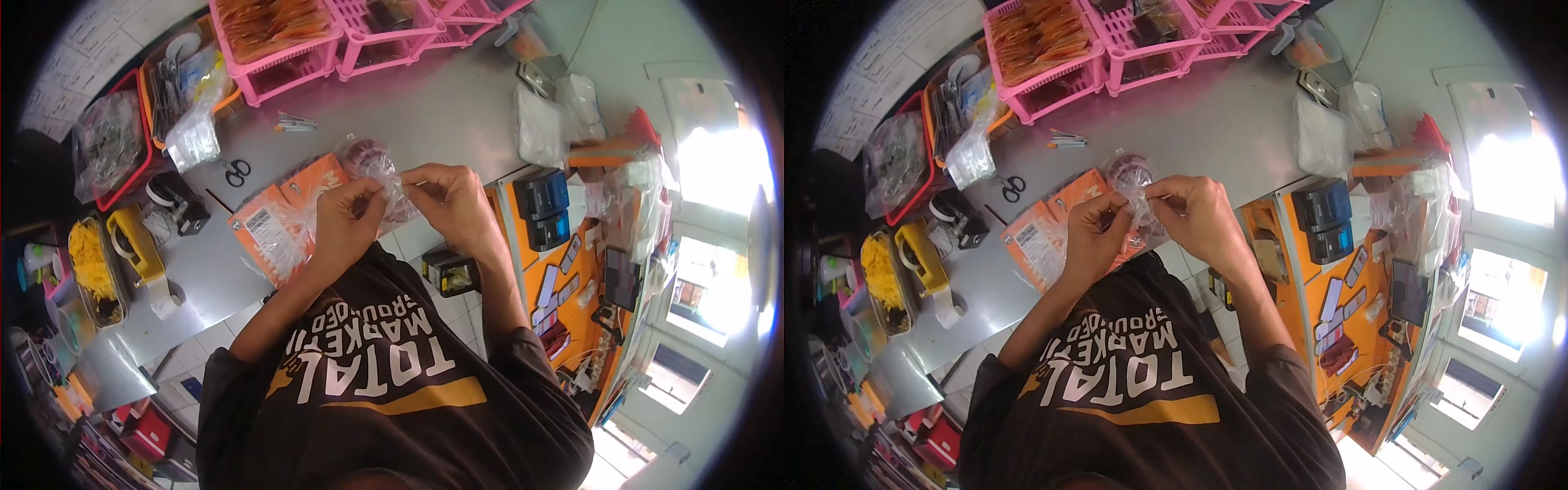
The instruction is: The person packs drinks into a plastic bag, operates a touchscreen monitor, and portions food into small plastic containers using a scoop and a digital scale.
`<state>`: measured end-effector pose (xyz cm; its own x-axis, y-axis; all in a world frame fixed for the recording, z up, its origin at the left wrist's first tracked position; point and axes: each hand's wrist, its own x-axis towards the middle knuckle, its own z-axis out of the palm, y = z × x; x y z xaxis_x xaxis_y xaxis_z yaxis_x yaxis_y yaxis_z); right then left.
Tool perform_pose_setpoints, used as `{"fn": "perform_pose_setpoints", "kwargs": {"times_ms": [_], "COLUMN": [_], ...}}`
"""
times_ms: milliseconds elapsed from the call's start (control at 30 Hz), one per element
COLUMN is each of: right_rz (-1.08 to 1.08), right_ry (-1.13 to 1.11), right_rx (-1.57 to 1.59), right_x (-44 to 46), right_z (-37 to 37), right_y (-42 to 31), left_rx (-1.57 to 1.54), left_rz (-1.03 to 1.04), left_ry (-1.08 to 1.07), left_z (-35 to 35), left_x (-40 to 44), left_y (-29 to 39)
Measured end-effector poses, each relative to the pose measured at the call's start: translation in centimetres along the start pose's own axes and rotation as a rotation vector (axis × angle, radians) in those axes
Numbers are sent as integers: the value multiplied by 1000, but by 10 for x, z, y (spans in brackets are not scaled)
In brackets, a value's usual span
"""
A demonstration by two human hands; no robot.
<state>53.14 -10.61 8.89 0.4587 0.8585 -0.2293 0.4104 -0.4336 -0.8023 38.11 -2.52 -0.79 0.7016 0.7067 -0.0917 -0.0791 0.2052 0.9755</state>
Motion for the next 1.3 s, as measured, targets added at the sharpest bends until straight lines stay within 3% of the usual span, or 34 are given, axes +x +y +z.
{"fn": "perform_pose_setpoints", "kwargs": {"times_ms": [67,133,267,333,467,633,733,867,1033,1300], "right_rz": [-21,-69,-96,-246,-240,-151,-144,-188,-69,-102], "right_ry": [18,0,32,113,145,137,184,207,232,190], "right_rx": [-29,-65,-136,-236,-278,-51,177,225,465,520], "right_x": [5,6,9,8,3,-2,-2,-3,-7,-9], "right_z": [-3,-4,0,3,4,0,4,14,25,22], "right_y": [-6,-11,-15,-15,-20,-22,-17,-2,17,29], "left_rx": [27,-194,-188,-251,-261,-234,-217,-173,-194,-255], "left_rz": [16,-97,-50,-92,-136,-66,-86,-114,-157,-260], "left_ry": [-9,-66,-74,-88,-103,-57,-34,-2,-16,47], "left_z": [-1,-2,-3,-4,-5,-4,-4,-3,-5,0], "left_x": [4,3,7,6,6,4,4,3,5,11], "left_y": [4,11,5,10,12,9,23,24,26,16]}}
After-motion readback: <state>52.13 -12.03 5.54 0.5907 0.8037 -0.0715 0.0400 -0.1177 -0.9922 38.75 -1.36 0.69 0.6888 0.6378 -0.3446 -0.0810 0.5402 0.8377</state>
